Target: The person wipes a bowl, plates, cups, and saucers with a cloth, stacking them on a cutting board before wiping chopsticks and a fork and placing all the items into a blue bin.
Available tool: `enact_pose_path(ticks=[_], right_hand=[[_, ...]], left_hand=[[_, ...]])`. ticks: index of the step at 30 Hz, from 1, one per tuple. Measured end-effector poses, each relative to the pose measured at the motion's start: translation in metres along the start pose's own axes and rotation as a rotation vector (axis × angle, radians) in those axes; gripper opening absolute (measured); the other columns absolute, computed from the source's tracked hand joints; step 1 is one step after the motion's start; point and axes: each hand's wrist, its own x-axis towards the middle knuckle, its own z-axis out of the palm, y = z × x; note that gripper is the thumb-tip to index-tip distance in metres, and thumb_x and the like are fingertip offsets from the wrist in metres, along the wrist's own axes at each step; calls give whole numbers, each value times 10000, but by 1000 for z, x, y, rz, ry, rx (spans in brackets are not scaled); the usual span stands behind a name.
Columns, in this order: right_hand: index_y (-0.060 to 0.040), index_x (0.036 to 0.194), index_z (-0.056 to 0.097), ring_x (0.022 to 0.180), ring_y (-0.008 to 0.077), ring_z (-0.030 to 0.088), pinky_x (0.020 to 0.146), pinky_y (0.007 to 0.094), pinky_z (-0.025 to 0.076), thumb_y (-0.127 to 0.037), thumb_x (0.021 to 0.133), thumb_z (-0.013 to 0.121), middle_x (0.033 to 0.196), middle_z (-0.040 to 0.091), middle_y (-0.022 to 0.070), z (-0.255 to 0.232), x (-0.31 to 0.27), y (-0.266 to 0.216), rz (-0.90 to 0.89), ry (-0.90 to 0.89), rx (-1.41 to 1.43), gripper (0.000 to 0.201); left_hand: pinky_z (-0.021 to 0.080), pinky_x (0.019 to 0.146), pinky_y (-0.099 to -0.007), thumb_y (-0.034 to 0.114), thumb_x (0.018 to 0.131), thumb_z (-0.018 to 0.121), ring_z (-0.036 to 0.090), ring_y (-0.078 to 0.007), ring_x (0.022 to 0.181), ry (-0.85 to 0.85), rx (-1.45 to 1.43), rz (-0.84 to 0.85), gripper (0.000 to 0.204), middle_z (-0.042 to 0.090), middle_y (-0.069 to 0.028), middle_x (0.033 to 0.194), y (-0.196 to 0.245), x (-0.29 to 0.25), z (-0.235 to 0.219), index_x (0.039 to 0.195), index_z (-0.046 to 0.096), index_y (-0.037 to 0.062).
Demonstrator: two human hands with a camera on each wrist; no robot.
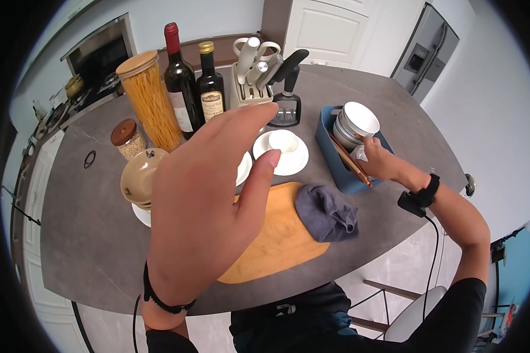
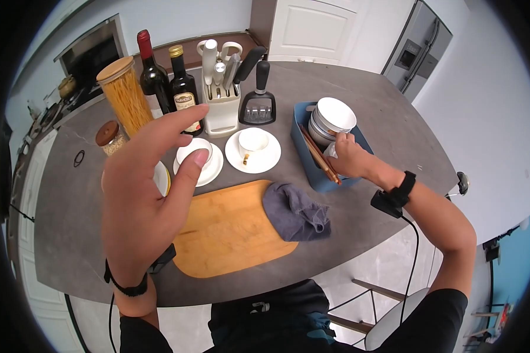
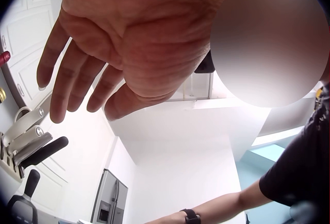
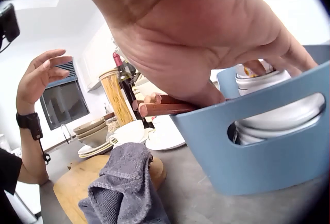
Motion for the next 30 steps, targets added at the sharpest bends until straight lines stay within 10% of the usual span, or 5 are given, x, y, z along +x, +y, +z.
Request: enact_pose_path(ticks=[22,27,30], right_hand=[[193,1356,311,1312,484,480,1039,466,479,-559,617,923,1343,473,332,32,24,15,389,43,-157,1219],[133,1391,448,1272,370,573,1067,438,468,-313,853,748,1348,582,306,-46,-9,-16,171,-278,134,761],[132,1375,492,1196,292,618,1025,408,502,-162,876,682,1294,631,262,-67,-8,1,37,-137,294,609]], left_hand=[[548,806,-366,44,885,718,719,-294,923,47,-71,30,368,737,-174,1108,9,-6,-31,1251,686,37],[555,789,-369,51,888,718,722,-294,915,62,-90,17,358,737,-171,1100,9,-6,-34,1244,686,35],[556,775,-363,62,895,714,725,-287,907,26,-107,-14,356,737,-168,1087,8,-4,-35,1248,684,35]])
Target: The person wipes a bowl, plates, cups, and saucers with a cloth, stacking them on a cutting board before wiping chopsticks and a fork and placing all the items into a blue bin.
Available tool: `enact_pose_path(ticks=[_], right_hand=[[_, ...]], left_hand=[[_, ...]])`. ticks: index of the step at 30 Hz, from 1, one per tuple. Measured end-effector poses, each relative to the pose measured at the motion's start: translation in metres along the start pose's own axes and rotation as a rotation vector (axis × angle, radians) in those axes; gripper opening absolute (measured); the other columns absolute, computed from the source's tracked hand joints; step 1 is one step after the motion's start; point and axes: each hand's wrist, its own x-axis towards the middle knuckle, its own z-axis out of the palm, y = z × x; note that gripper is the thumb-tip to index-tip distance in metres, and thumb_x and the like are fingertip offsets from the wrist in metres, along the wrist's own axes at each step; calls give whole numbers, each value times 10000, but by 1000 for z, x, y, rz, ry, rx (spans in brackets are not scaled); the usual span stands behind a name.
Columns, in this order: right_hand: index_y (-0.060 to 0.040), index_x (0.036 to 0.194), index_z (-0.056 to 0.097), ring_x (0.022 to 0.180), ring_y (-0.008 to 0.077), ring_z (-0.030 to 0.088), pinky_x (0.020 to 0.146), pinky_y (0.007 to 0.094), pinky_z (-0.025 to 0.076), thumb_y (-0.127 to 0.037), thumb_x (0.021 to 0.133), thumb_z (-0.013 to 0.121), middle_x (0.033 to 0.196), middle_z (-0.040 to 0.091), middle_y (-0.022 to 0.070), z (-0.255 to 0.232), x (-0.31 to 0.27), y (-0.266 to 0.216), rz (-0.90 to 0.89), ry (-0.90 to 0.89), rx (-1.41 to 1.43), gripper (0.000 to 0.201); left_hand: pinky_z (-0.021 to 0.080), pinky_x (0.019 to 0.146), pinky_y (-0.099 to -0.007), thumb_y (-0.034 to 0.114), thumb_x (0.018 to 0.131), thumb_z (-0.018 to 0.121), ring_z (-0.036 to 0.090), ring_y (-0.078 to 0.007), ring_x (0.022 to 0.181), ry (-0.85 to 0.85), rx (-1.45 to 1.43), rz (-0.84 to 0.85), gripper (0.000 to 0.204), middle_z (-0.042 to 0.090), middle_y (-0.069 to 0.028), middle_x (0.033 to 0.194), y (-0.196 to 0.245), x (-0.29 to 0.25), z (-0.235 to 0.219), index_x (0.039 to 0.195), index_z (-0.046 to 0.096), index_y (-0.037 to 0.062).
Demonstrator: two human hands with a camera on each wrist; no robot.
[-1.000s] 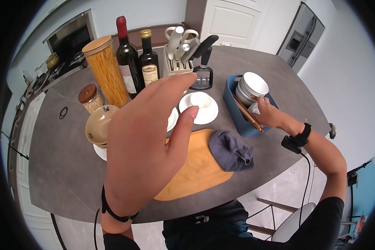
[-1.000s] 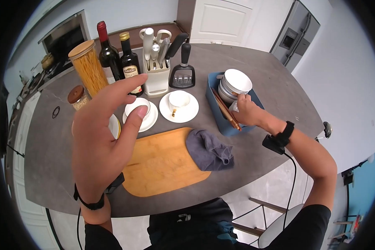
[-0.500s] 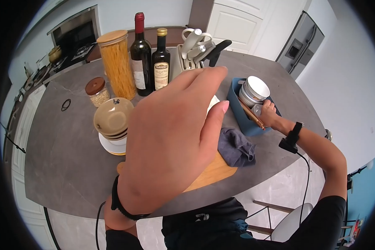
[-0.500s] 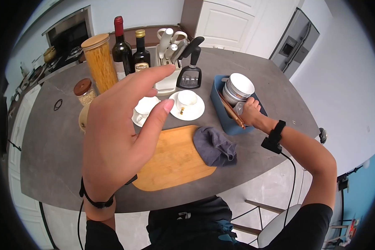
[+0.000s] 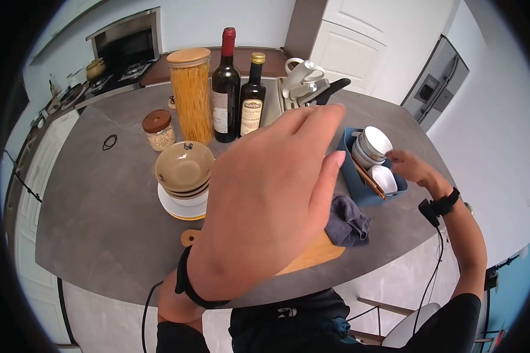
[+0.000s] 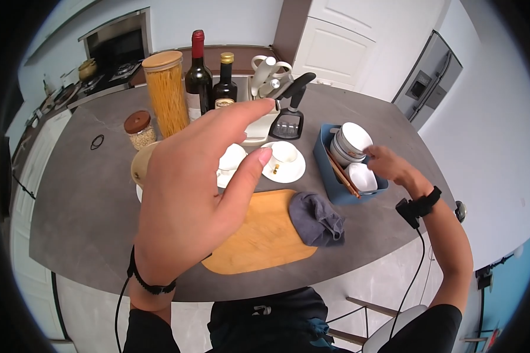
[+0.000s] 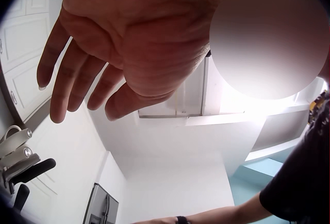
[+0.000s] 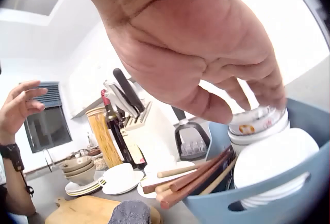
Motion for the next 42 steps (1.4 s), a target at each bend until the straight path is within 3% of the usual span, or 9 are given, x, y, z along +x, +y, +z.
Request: enact_pose_path(ticks=[1,5,7,14,17,24,32,35,42], right_hand=[[166,1386,498,1057,284,673,857,371,554,-172,894,692,1151,678,250,0,-2,-9,-111,62,72,628],[189,1242,576,949,261,683,743,377,558,-212,940,694,1078,684,231,28,-4,-55,-38,35,240,516],[173,1026,647,805,240,680,641,376,545,-243,980,679,899,684,186,39,3,-66,36,-92,-142,421],[79,826,664,533,219,606,418,341,428,-125,947,639,664,620,120,55,37,-31,16,-181,78,238],[44,1062,567,523,97,551,398,267,408,-140,936,649,726,592,41,45,46,-10,199,-277,395,237],[-32,1109,537,489,41,470,375,207,328,-133,1012,547,672,518,-26,8,-58,-45,35,-160,530,140],[-91,1319,486,653,51,432,516,194,350,-184,1089,523,969,531,-6,148,-130,-97,-345,-557,1405,252],[-93,1173,525,660,76,473,542,226,401,-278,1118,471,938,556,10,191,-129,-113,-373,-573,1599,201],[-68,1167,565,612,82,488,536,241,427,-377,1132,405,791,525,-8,236,-147,-117,-390,-580,1375,349]], left_hand=[[556,770,-361,71,899,714,727,-284,904,24,35,25,358,737,-166,1084,-3,1,4,1254,681,37],[554,767,-357,96,909,715,731,-285,908,5,82,53,363,735,-165,1078,-4,-1,15,1266,676,42],[554,775,-362,100,911,716,732,-284,911,-19,76,30,362,736,-165,1085,1,-2,18,1266,677,44],[557,724,-344,110,921,713,733,-265,949,0,133,62,368,739,-163,1126,-1,-4,24,1280,672,41],[563,701,-336,115,928,709,736,-260,954,-56,111,-15,365,739,-159,1141,6,-6,29,1284,671,42],[582,767,-348,141,956,692,734,-258,991,-221,99,-88,366,727,-181,1185,-13,-28,62,1303,655,29],[548,973,-380,396,1121,432,697,-250,1111,-435,-701,-510,494,707,-172,1202,-31,-70,129,1409,500,0],[610,771,-309,425,1118,410,722,-218,995,-201,-955,-773,382,720,-140,1028,-24,-75,123,1111,514,58],[613,753,-328,381,1108,464,727,-225,918,47,-974,-766,340,666,-71,907,-27,-105,115,1234,496,67]])
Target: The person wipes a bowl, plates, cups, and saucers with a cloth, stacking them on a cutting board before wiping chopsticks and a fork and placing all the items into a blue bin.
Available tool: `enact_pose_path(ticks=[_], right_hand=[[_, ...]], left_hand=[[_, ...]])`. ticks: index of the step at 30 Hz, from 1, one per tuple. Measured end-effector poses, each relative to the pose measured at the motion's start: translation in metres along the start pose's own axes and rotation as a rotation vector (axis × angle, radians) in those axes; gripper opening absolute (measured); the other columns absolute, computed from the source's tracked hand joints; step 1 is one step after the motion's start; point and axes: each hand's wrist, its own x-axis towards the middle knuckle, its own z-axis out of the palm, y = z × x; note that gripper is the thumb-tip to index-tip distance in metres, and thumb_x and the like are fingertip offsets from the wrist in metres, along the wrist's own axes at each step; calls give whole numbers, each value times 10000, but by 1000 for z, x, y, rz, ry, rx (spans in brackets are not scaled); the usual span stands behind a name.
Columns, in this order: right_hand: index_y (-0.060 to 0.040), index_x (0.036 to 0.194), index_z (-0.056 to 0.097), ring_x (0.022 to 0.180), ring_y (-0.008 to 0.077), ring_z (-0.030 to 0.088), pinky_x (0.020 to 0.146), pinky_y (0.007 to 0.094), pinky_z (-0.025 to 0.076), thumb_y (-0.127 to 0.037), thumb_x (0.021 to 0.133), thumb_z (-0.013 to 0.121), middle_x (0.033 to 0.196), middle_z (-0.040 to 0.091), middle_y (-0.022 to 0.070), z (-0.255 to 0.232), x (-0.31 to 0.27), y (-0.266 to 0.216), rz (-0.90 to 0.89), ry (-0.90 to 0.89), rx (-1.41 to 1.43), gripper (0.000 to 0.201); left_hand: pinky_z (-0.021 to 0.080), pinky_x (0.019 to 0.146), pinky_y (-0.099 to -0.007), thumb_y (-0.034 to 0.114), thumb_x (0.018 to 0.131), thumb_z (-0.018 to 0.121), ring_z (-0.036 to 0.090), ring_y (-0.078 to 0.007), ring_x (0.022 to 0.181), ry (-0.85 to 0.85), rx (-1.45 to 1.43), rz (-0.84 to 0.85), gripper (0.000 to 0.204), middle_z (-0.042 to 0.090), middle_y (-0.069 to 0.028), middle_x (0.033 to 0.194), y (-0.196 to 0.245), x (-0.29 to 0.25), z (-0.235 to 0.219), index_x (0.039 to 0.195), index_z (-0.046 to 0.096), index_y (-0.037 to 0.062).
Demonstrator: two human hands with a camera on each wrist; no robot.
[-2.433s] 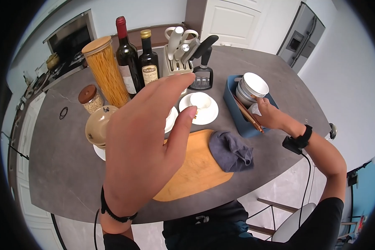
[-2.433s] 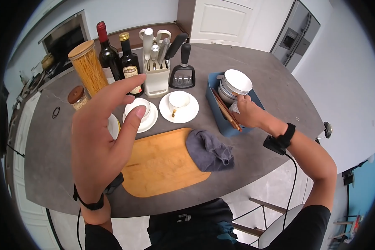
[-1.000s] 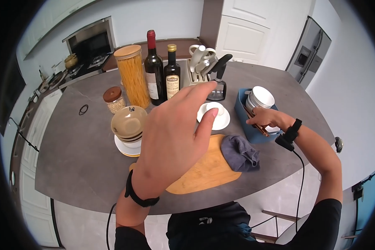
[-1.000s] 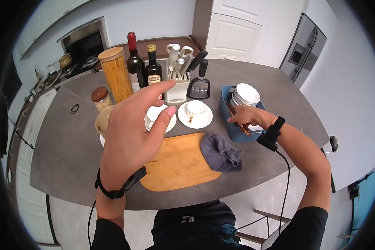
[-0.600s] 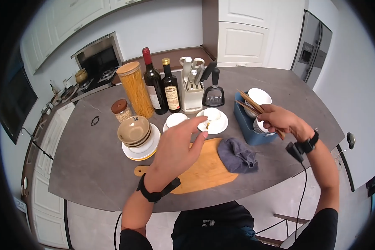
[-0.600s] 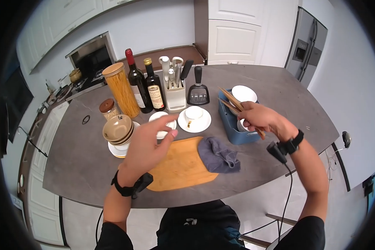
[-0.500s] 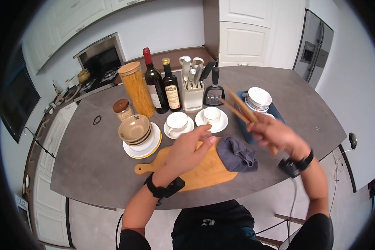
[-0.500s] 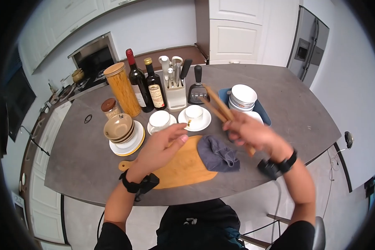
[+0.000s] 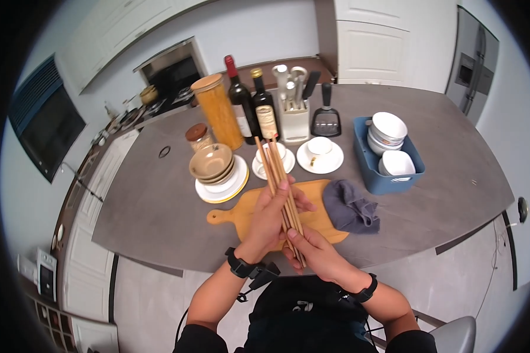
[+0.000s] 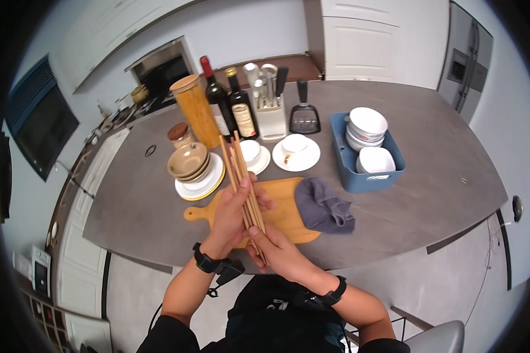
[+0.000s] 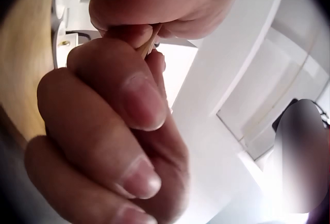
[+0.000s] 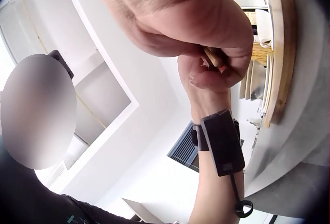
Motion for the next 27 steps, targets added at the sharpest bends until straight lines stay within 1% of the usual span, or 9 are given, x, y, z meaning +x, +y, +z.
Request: enact_pose_path(ticks=[4,6,7,10,14,16,19,22,27], right_hand=[[-47,1165,573,652,101,548,584,250,465,-376,1126,431,824,582,15,-10,-12,13,25,-91,-31,360],[-11,1269,546,753,125,614,665,279,514,-339,1114,482,908,648,57,-23,-15,12,-56,-190,-416,369],[16,1320,550,849,129,638,730,313,541,-277,1091,545,993,687,99,-19,-20,-1,-341,-76,-656,372],[14,1326,582,905,111,633,740,317,549,-223,1067,584,1034,690,114,-9,-10,-20,-491,227,-317,351],[32,1229,646,909,130,670,799,306,563,-205,1047,618,1090,709,124,-4,11,-92,-239,11,-284,301],[49,1207,653,931,157,689,839,297,567,-218,1044,630,1186,709,144,-2,24,-103,-52,-85,-482,314],[47,988,665,883,156,729,793,295,584,-238,1067,599,990,756,134,10,47,-103,-540,-27,-557,304],[29,924,649,866,159,736,758,290,583,-270,1074,588,957,751,121,16,67,-97,-540,147,-599,339],[45,1021,638,838,132,719,723,283,560,-360,1073,578,864,739,107,5,85,-60,-565,166,-413,412]], left_hand=[[609,814,-337,261,1100,503,710,-212,877,-121,-227,-40,290,618,-56,927,-5,-22,-11,1303,480,55],[600,833,-339,239,1095,516,701,-210,863,-129,-231,-63,279,595,-47,897,-8,-29,-20,1301,478,54],[595,836,-348,236,1097,512,699,-212,861,-190,-192,-49,267,600,-50,909,-8,-32,-23,1289,486,51],[583,845,-365,231,1100,508,697,-217,857,-304,-15,-15,252,615,-62,940,-9,-34,-31,1269,503,44],[564,845,-321,177,1111,460,709,-192,908,-564,265,65,279,645,-65,1012,0,-24,-23,1328,479,2],[532,926,-320,195,1101,508,668,-174,1015,-547,398,64,286,645,-64,1068,9,-23,-16,1317,498,7],[497,947,-288,138,1083,522,615,-133,1072,-248,591,361,340,636,-64,1178,18,-10,-15,1383,468,-11],[470,1005,-283,107,1068,534,583,-136,1167,-296,722,105,408,609,-76,1276,23,-3,-28,1444,447,-25],[484,955,-286,115,1060,559,599,-127,1076,-149,864,213,309,641,-55,1168,-17,-12,-57,1323,539,-46]])
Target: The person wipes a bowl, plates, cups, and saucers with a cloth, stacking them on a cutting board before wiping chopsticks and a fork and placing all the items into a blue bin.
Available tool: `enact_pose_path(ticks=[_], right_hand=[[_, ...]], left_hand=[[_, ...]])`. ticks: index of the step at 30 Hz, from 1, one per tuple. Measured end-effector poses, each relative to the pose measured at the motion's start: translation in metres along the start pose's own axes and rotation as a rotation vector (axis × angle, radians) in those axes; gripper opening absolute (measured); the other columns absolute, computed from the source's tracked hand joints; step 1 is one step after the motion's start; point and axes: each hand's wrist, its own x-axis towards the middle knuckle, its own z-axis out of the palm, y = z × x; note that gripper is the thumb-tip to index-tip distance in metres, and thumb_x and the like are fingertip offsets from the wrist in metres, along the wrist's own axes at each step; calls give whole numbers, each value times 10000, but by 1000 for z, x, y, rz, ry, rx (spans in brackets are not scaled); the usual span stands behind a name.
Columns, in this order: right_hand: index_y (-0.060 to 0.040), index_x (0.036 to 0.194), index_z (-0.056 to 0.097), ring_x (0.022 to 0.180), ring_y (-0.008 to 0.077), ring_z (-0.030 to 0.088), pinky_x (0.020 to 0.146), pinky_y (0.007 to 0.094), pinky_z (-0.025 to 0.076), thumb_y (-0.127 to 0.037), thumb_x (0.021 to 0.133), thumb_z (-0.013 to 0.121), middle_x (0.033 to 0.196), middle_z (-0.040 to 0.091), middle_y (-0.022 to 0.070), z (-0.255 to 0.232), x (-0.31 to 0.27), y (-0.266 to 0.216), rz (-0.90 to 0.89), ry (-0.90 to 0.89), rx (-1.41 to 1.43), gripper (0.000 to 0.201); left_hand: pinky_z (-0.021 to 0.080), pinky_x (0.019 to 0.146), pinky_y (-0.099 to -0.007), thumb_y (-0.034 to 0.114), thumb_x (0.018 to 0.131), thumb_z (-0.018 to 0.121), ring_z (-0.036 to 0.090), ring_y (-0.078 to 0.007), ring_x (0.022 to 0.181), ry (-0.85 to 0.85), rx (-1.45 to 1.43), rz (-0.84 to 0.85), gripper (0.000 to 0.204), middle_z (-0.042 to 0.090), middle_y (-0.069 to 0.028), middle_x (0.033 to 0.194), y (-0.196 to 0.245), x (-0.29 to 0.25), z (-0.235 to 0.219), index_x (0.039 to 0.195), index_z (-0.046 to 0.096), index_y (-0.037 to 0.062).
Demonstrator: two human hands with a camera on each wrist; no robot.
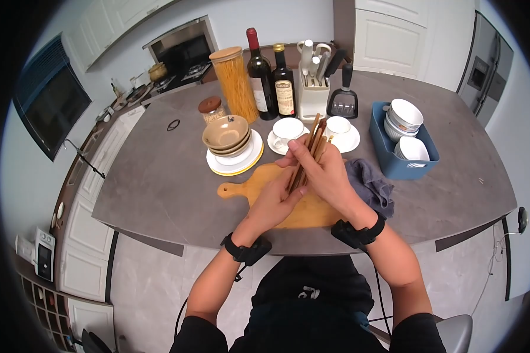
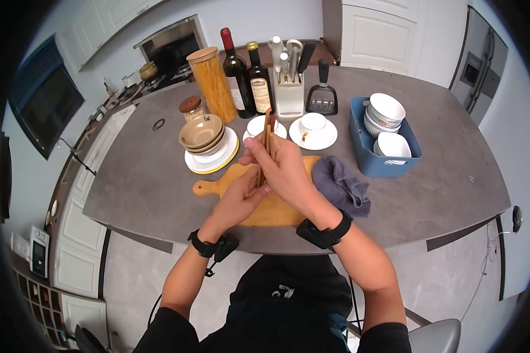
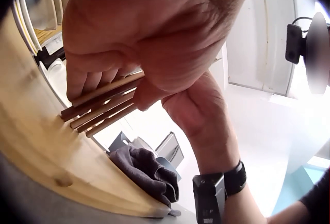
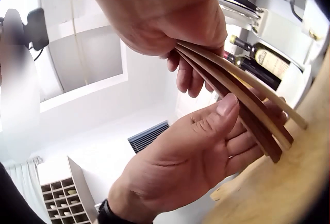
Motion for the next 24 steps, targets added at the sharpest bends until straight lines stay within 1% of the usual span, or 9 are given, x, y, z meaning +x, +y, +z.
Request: enact_pose_path(ticks=[1,5,7,8,10,14,16,21,24], right_hand=[[45,1021,638,838,132,719,723,283,560,-360,1073,578,864,739,107,0,0,8,9,-2,1,412],[16,1059,603,910,179,737,780,304,586,-354,1092,536,941,744,142,-6,3,17,107,-64,138,378],[-3,1082,585,957,208,748,806,315,598,-345,1096,528,964,745,151,-10,1,7,147,-60,208,348],[-2,1102,581,970,222,749,830,325,602,-350,1099,515,997,748,182,-8,-5,-3,186,-64,273,354],[1,1139,566,1011,272,748,893,355,609,-346,1101,506,1026,747,223,-6,-15,-6,251,-100,422,354],[16,1153,555,1032,336,742,909,408,617,-339,1096,514,1062,732,252,-15,-23,-3,338,-141,483,362],[15,1147,554,1033,344,741,906,415,619,-342,1094,517,1060,730,256,-17,-24,-6,372,-152,506,363],[29,1180,574,1042,314,739,928,402,604,-351,1088,533,1073,731,233,-27,-28,-6,428,-219,539,393],[62,1291,584,1030,241,725,945,346,562,-365,1065,586,1132,734,171,-45,-33,-14,311,-198,158,483]], left_hand=[[492,923,-287,122,1061,562,611,-123,1024,75,-80,62,266,657,-45,1106,-9,-4,3,1266,573,-47],[507,896,-283,149,1071,549,643,-133,996,36,-30,46,279,683,-39,1070,-8,-6,-10,1276,573,-39],[514,905,-273,215,1092,527,667,-146,1046,-224,135,-151,344,702,-59,1070,20,-10,-21,1337,551,-26],[514,905,-273,215,1092,527,667,-146,1046,-235,128,-145,344,702,-59,1070,23,-14,-16,1337,551,-26],[547,878,-325,275,1109,483,717,-206,915,-236,-458,-195,345,716,-86,965,25,-31,-3,1265,580,-18],[575,758,-307,301,1110,489,727,-199,875,-376,-742,-333,384,692,-90,983,25,-48,4,1344,542,1],[598,701,-332,293,1107,487,738,-231,817,-374,-1071,-363,383,689,-97,991,26,-51,11,1348,517,-4],[612,693,-332,299,1097,509,742,-238,832,-387,-1152,-396,354,678,-92,972,32,-53,15,1292,514,3],[621,711,-326,294,1093,519,750,-243,853,-376,-1112,-352,329,683,-95,981,23,-57,15,1269,520,15]])
